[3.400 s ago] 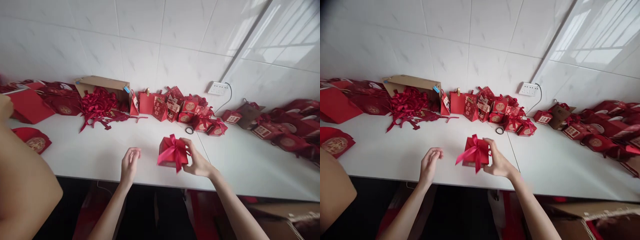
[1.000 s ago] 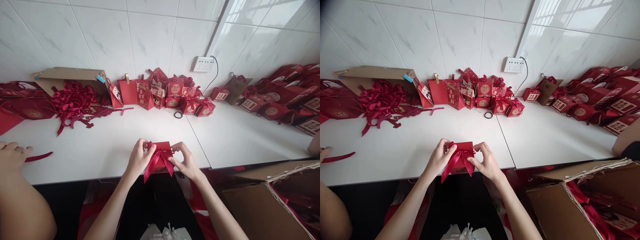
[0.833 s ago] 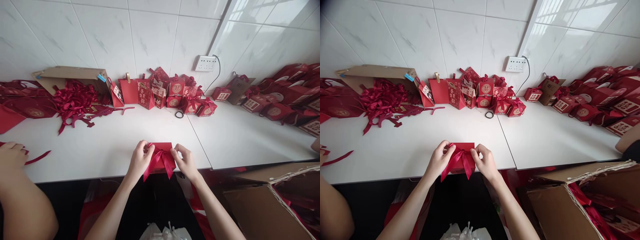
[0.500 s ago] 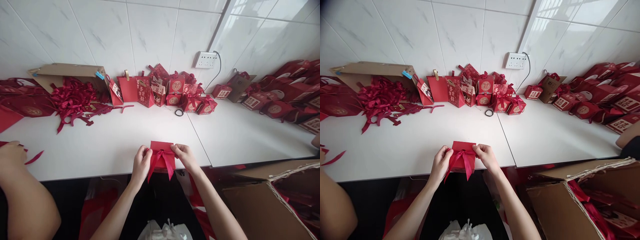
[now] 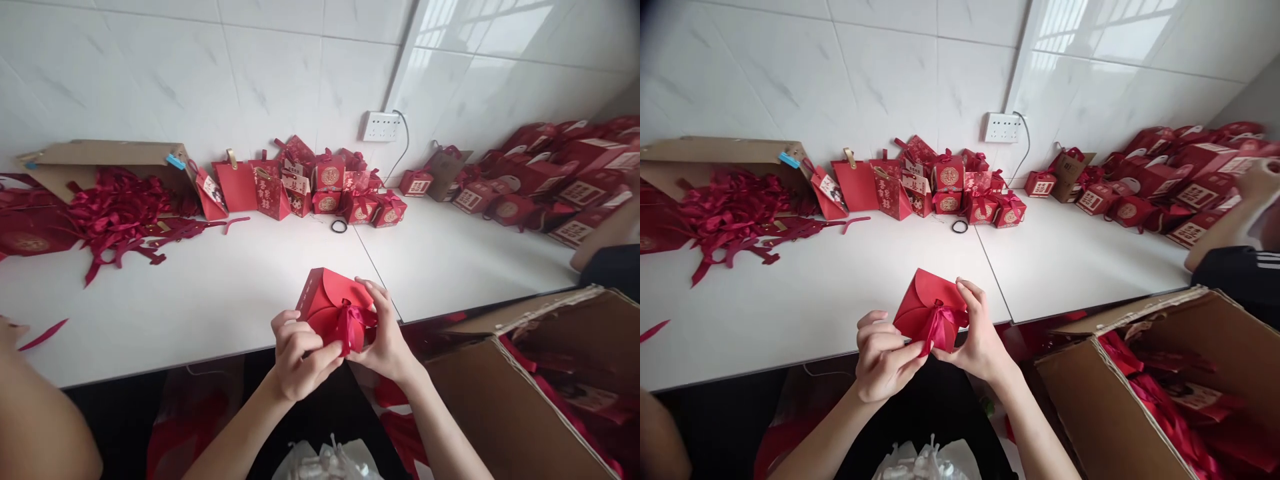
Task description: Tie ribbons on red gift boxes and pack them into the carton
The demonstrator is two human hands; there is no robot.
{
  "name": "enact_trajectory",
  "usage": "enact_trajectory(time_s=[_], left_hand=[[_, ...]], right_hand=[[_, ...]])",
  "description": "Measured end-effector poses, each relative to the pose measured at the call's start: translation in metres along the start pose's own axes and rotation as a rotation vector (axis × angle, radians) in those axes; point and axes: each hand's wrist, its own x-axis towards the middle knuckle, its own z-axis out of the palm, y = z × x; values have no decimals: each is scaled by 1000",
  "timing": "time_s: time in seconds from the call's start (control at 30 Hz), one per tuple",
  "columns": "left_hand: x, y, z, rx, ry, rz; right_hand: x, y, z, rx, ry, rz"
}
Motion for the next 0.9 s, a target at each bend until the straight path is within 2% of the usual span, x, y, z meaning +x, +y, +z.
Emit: enact_trajectory(time_s=[0.07, 0.1, 0.17, 0.23, 0.27, 0.3, 0.33, 0.4, 0.5, 0.6, 0.63, 0.7, 0.77, 0.83, 0.9], left_hand=[[11, 4, 6, -94, 22, -10], [16, 4, 11, -153, 32, -87], [27, -1, 27, -261, -28, -375], [37, -5, 53, -329, -213, -699], [42, -4, 69, -355, -335, -795], [45, 0, 86, -390, -452, -810], [48, 8, 104, -441, -542, -755], [50, 35, 139, -571, -645, -503], [44, 87, 181, -740, -650, -70], [27, 126, 210, -731, -579, 256], [20, 133, 217, -710, -555, 318], [8, 139, 225, -691, -525, 356], [-1, 138, 227, -701, -543, 333], [-4, 135, 227, -701, -565, 337], [-3, 133, 227, -702, -565, 351]], right_hand=[[-8, -4, -13, -54, 84, -33], [-14, -5, -22, -83, 138, -15], [-28, -7, -43, -65, 308, 148], [-46, -10, -70, 159, 506, 405], [-55, -13, -86, 338, 571, 526], [-65, -17, -103, 522, 596, 619], [-74, -21, -120, 675, 583, 681], [-91, -33, -151, 811, 513, 755], [-118, -49, -187, 680, 516, 831], [-154, -59, -217, 417, 683, 921], [-169, -61, -228, 282, 739, 954], [-203, -67, -251, -20, 789, 1022], [-236, -74, -275, -320, 716, 1088], [-266, -81, -295, -597, 525, 1143], [-287, -85, -307, -752, 248, 1234]])
